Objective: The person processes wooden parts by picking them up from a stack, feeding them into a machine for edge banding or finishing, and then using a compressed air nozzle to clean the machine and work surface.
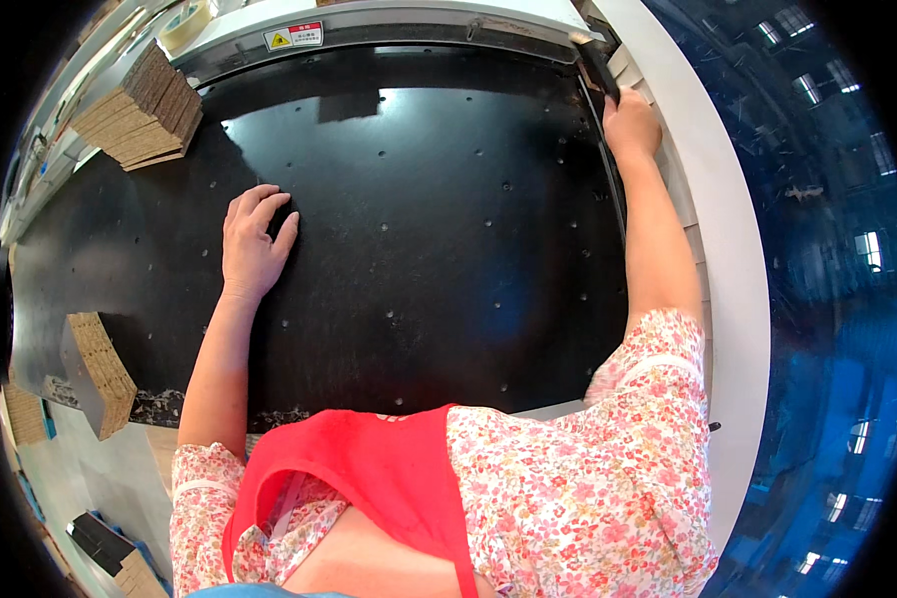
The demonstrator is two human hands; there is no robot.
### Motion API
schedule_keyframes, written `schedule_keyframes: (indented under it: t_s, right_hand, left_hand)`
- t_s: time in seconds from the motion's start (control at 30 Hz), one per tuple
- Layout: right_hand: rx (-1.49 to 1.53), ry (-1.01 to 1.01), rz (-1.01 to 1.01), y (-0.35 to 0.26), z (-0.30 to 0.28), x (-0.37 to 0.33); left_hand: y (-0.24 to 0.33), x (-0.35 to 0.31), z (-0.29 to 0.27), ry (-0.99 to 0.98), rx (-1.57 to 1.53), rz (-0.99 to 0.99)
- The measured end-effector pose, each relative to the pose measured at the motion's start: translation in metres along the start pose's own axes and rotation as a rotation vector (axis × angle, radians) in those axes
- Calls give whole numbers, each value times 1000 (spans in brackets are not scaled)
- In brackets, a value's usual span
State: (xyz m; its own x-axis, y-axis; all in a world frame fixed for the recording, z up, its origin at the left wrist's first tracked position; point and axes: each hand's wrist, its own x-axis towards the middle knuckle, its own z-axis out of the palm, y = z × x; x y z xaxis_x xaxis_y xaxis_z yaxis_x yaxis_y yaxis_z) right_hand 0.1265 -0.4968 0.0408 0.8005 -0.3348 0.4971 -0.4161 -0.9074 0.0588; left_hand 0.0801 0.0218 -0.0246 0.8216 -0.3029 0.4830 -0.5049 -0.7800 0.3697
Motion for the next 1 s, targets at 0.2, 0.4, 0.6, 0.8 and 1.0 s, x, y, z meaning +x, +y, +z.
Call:
schedule_keyframes:
  t_s: [0.2, 0.4, 0.6, 0.8, 1.0]
  right_hand:
    - [472, 205, 132, 0, 22, -9]
    - [589, 365, 264, 2, 31, -25]
    - [647, 383, 240, 0, 35, -40]
    - [607, 340, 221, -5, 29, -42]
    - [417, 260, 238, -4, 29, -59]
  left_hand:
    - [1, 2, 2, -8, -1, -12]
    - [-1, 1, 1, 24, -19, 32]
    - [-1, 0, 2, 12, -11, 8]
    - [-1, 0, 0, 18, -12, 0]
    - [0, 1, 1, 11, -21, -2]
